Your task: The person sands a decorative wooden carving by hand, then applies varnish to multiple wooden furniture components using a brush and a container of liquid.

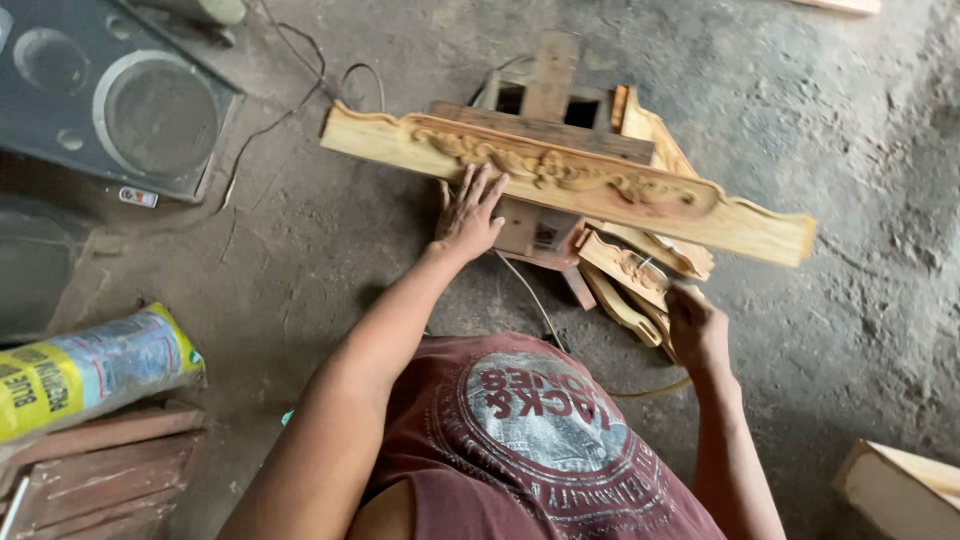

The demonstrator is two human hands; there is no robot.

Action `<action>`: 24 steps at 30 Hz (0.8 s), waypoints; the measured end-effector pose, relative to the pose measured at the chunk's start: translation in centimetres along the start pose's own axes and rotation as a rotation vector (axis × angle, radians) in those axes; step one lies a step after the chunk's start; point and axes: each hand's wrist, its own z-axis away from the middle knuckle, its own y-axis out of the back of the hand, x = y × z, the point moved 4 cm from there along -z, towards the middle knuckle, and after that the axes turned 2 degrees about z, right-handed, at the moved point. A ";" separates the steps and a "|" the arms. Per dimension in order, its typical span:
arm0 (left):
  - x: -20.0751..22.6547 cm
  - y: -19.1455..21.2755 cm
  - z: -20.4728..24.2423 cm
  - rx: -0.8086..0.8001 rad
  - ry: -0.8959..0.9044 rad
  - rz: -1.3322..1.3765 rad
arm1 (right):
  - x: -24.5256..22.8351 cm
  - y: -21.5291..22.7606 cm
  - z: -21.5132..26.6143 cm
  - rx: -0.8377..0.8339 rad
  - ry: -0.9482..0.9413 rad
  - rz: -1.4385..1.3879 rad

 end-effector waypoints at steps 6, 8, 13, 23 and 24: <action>-8.0 5.9 3.6 0.304 -0.112 0.124 | -10.7 -13.3 -2.5 -0.218 -0.289 0.131; -11.9 6.7 5.3 0.263 0.195 0.415 | -18.2 -19.0 -2.4 -0.303 0.082 -0.124; -23.0 9.9 9.3 0.337 0.517 0.787 | -32.0 -29.3 -3.9 -0.611 -0.129 0.012; -38.2 13.7 16.3 0.194 0.658 0.494 | -45.8 -28.3 -9.8 -1.079 0.431 -0.524; -39.3 14.3 16.6 0.157 0.665 0.434 | -45.4 -29.4 -11.6 -0.977 0.415 -0.288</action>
